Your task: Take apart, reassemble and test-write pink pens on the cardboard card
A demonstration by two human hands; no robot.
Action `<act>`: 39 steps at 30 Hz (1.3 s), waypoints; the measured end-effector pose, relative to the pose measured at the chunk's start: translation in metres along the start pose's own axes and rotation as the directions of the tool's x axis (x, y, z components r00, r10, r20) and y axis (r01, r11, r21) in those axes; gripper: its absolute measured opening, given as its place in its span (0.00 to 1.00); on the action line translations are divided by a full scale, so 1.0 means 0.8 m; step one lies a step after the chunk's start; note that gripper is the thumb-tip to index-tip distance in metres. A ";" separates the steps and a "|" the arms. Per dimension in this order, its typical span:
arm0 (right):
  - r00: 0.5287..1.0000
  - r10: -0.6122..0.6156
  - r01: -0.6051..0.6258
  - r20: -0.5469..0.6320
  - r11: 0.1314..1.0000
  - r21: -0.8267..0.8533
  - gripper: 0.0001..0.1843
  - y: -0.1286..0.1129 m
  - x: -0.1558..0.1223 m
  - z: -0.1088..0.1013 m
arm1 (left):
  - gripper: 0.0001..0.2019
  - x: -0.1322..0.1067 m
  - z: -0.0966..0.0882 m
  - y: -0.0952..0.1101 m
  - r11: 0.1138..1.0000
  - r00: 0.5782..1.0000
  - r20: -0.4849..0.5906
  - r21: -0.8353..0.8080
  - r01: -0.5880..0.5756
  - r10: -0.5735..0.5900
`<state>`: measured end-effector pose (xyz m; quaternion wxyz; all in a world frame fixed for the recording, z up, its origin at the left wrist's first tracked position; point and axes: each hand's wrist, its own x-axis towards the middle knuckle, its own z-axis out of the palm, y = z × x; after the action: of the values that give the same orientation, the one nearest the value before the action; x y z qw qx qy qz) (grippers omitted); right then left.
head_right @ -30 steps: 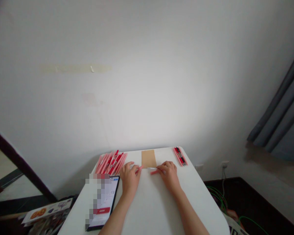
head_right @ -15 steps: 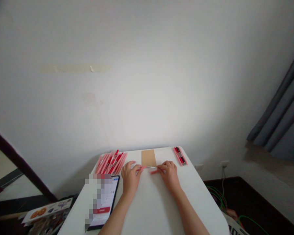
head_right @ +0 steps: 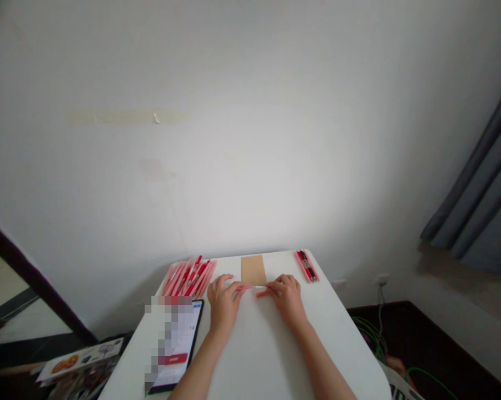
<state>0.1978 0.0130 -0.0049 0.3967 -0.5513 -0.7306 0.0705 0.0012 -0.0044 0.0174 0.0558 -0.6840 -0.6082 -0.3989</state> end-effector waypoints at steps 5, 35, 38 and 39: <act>1.000 -0.019 0.019 0.003 1.000 -0.009 0.09 -0.003 -0.001 0.001 | 0.06 -0.001 0.001 0.002 1.000 0.999 0.036 0.011 -0.030 0.029; 0.999 -0.032 0.032 0.003 0.999 0.015 0.10 0.001 0.001 0.002 | 0.03 -0.002 0.005 0.003 0.997 0.995 0.094 -0.077 -0.011 0.019; 0.999 -0.051 0.051 0.009 0.998 0.023 0.10 -0.002 0.001 0.002 | 0.04 -0.002 0.007 0.003 0.995 0.994 0.102 -0.102 -0.015 0.026; 0.998 -0.055 0.054 0.009 0.998 0.028 0.10 -0.003 0.001 0.001 | 0.04 -0.002 0.007 0.003 0.994 0.994 0.102 -0.111 -0.015 0.026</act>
<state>0.1953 0.0132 -0.0041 0.4025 -0.5252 -0.7462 0.0724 0.0060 -0.0028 0.0136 -0.0095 -0.7120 -0.5802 -0.3953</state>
